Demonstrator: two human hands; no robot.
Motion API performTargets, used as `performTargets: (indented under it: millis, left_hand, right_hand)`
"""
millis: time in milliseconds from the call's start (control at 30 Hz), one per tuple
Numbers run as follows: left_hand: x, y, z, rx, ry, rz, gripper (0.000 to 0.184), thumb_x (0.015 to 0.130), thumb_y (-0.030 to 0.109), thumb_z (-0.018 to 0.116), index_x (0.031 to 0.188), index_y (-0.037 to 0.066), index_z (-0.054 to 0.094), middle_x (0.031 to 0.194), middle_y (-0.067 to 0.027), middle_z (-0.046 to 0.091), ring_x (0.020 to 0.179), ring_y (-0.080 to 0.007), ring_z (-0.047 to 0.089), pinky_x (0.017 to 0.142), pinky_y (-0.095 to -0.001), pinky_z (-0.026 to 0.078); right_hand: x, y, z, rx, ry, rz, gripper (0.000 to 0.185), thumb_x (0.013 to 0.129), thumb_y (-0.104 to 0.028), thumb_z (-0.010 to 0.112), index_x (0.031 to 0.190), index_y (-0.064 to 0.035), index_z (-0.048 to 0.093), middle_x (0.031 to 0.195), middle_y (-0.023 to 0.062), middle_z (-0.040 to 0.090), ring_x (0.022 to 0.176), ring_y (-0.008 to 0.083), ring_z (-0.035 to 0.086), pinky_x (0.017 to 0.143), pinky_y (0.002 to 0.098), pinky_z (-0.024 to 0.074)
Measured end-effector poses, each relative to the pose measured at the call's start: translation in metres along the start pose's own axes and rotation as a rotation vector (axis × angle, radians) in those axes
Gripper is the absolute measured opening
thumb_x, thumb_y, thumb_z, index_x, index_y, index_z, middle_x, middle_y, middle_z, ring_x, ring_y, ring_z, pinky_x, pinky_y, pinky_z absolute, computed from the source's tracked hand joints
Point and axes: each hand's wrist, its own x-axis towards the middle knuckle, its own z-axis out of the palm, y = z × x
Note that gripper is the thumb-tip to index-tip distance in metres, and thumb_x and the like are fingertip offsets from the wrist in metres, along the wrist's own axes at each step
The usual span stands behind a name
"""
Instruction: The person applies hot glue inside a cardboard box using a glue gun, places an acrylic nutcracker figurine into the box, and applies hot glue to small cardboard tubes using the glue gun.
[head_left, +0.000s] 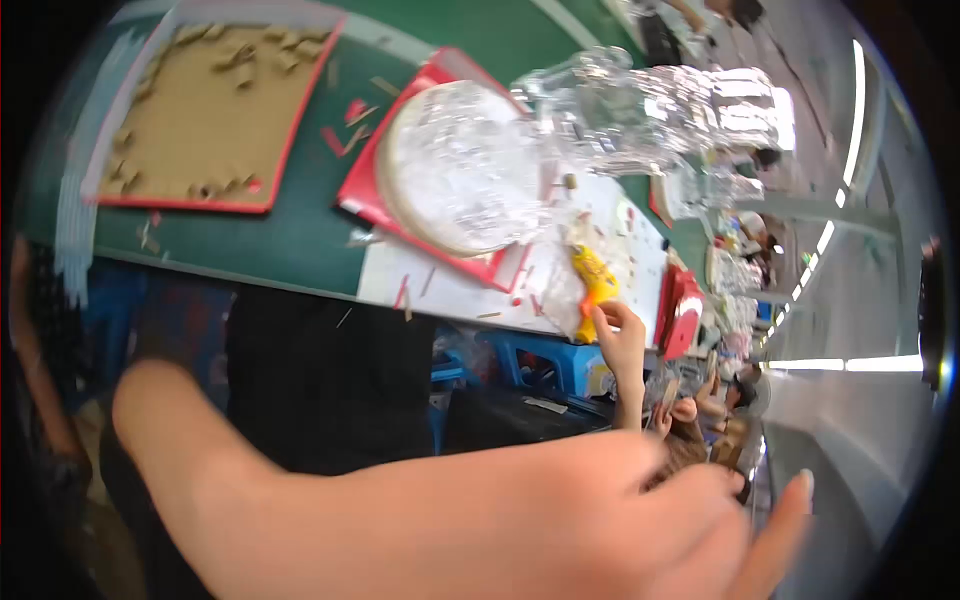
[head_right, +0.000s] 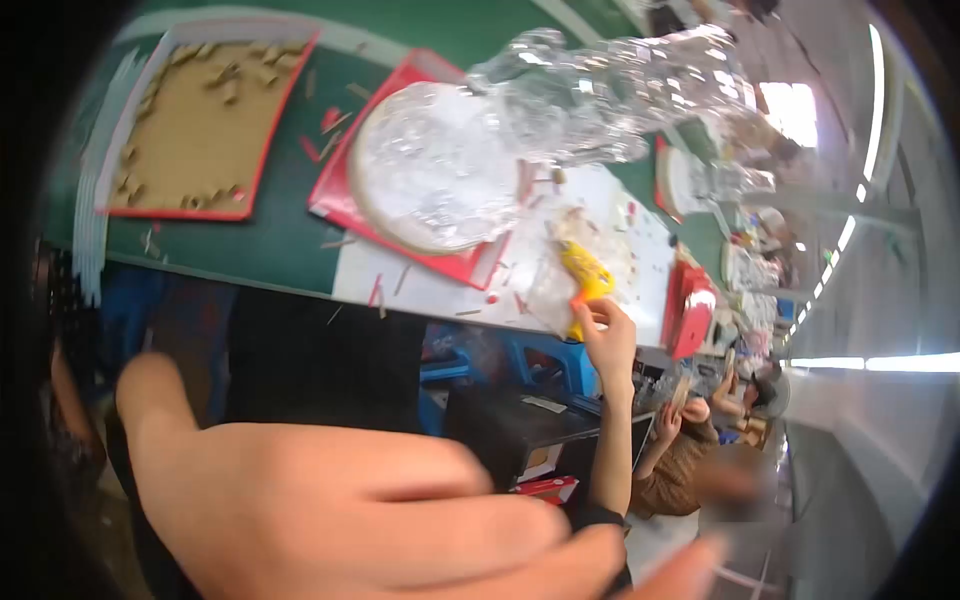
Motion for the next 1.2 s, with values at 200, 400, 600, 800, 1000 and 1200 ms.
performTargets:
  millis: [200, 400, 600, 800, 1000, 1200]
  left_hand:
    - [0.008, 0.018, 0.017, 0.192, -0.033, -0.046, 0.035, 0.066, 0.010, 0.066, 0.100, 0.004, 0.068, 0.075, -0.0005, 0.060, 0.065, -0.0118, 0.057, 0.057, -0.0208, 0.046]
    - [-0.020, 0.043, 0.014, 0.284, -0.059, -0.082, 0.034, 0.064, 0.012, 0.066, 0.097, 0.005, 0.070, 0.072, 0.0019, 0.059, 0.061, -0.0095, 0.055, 0.055, -0.0198, 0.046]
    - [0.003, 0.026, 0.027, 0.419, -0.124, -0.183, 0.032, 0.063, 0.013, 0.066, 0.094, 0.006, 0.071, 0.068, 0.0042, 0.058, 0.057, -0.0073, 0.054, 0.053, -0.0187, 0.046]
    - [0.016, -0.017, -0.055, -0.010, -0.469, 0.404, 0.031, 0.059, 0.013, 0.066, 0.089, 0.008, 0.070, 0.064, 0.0045, 0.056, 0.052, -0.0093, 0.053, 0.052, -0.0220, 0.046]
    - [-0.059, -0.094, -0.105, 0.759, -0.236, -0.523, 0.028, 0.081, -0.005, 0.057, 0.106, 0.003, 0.065, 0.100, -0.0148, 0.066, 0.090, -0.0333, 0.063, 0.079, -0.0371, 0.051]
    - [-0.072, -0.138, -0.123, 0.755, -0.381, -0.756, 0.025, 0.085, -0.001, 0.058, 0.109, 0.001, 0.059, 0.117, -0.0160, 0.058, 0.108, -0.0325, 0.056, 0.084, -0.0374, 0.050]
  right_hand:
    - [0.013, 0.040, 0.030, -0.090, 0.047, 0.097, 0.039, 0.083, -0.035, 0.072, 0.081, 0.0031, 0.068, 0.065, 0.0097, 0.067, 0.061, 0.0156, 0.064, 0.059, 0.0288, 0.0500]
    - [0.014, 0.060, 0.030, -0.255, 0.168, 0.145, 0.044, 0.080, -0.039, 0.075, 0.071, 0.0007, 0.059, 0.062, 0.0068, 0.062, 0.056, 0.0146, 0.058, 0.055, 0.0297, 0.0472]
    - [0.011, 0.050, 0.023, -0.101, 0.188, 0.115, 0.036, 0.084, -0.033, 0.072, 0.091, 0.0018, 0.065, 0.074, 0.0103, 0.067, 0.065, 0.0173, 0.064, 0.062, 0.0297, 0.0517]
    - [0.019, 0.118, 0.029, -0.054, -0.013, 0.254, 0.041, 0.085, -0.036, 0.071, 0.097, 0.0024, 0.064, 0.078, 0.0095, 0.067, 0.069, 0.0165, 0.064, 0.064, 0.0309, 0.0499]
    - [0.019, 0.125, 0.034, 0.314, -0.179, 0.274, 0.033, 0.093, -0.029, 0.064, 0.110, -0.0011, 0.061, 0.076, 0.0006, 0.061, 0.063, 0.0061, 0.053, 0.055, 0.0218, 0.0407]
    - [0.004, 0.080, 0.023, 1.466, -0.333, 0.539, 0.039, 0.098, -0.040, 0.049, 0.116, -0.0063, 0.053, 0.079, 0.0004, 0.048, 0.062, 0.0103, 0.046, 0.056, 0.0227, 0.0380]
